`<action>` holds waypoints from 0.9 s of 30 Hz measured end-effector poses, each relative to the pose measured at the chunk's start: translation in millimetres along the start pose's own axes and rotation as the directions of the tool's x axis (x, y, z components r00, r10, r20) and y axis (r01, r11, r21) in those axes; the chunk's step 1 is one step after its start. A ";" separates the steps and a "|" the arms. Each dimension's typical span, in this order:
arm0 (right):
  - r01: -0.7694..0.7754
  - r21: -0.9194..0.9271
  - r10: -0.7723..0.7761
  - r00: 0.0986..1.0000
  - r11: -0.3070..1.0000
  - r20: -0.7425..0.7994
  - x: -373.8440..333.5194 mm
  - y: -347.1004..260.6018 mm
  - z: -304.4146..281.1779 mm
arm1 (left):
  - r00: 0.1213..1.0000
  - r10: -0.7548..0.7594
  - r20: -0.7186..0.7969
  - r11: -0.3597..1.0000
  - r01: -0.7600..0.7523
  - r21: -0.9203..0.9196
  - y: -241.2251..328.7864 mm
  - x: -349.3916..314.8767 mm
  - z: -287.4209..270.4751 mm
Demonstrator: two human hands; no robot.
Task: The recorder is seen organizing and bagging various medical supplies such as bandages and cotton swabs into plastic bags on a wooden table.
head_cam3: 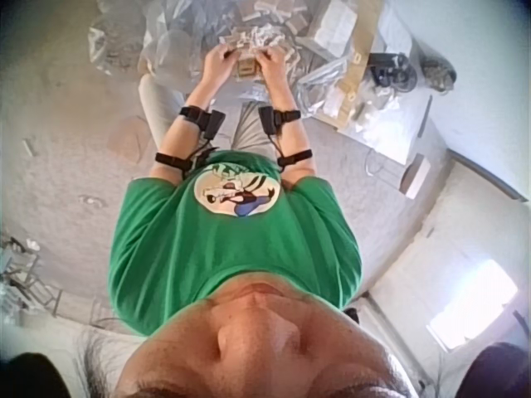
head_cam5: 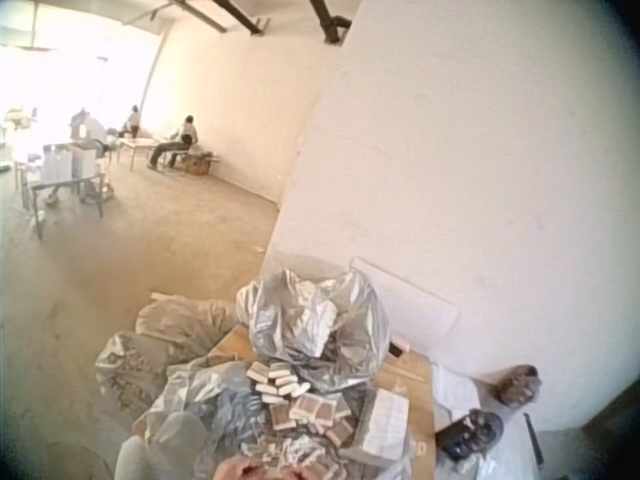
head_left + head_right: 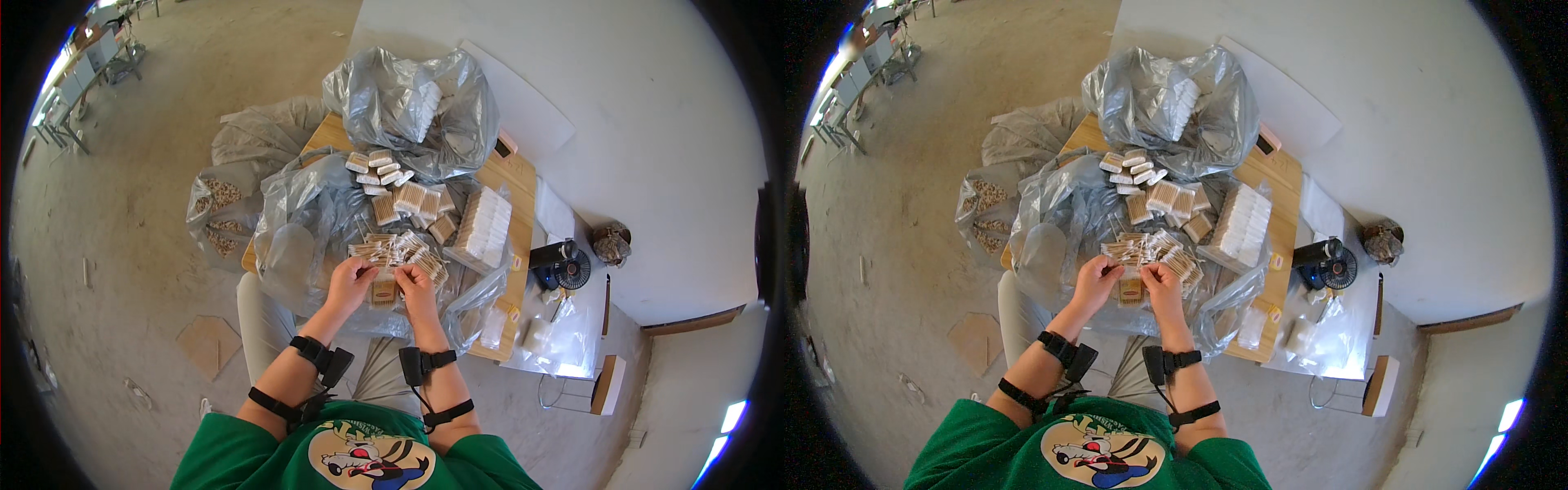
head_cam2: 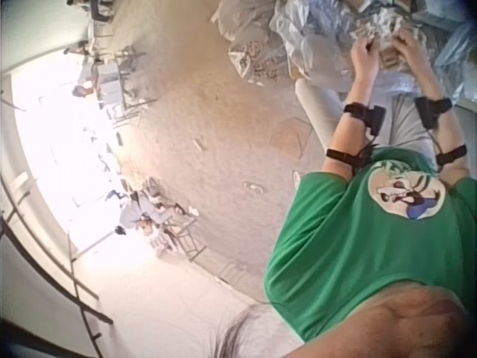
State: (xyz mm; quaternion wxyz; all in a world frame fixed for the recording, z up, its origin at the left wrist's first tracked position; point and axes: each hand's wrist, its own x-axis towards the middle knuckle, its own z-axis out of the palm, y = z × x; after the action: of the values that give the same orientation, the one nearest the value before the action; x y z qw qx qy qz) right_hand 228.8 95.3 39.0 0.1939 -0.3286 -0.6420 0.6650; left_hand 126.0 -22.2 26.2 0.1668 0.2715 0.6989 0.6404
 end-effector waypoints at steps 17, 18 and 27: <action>0.228 -0.137 -0.238 0.970 0.964 -0.054 -9.9 -27.4 15.8 | 0.989 0.093 0.114 0.992 -0.101 0.069 19.9 -7.4 -2.2; 0.347 -0.336 -0.356 0.934 0.876 0.035 -10.9 -29.6 17.2 | 0.992 0.090 0.088 0.992 -0.097 0.076 16.1 -8.0 -3.6; -0.019 0.043 0.024 0.992 0.999 -0.125 -21.8 -6.9 6.3 | 0.986 0.155 -0.056 0.988 -0.156 -0.013 10.2 -7.0 -3.2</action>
State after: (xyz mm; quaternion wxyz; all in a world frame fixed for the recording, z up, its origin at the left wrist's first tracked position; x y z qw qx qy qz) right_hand 238.8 76.6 49.6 0.2335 -0.3724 -0.6111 0.6583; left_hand 131.4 -28.5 35.8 0.0996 0.3060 0.6743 0.6646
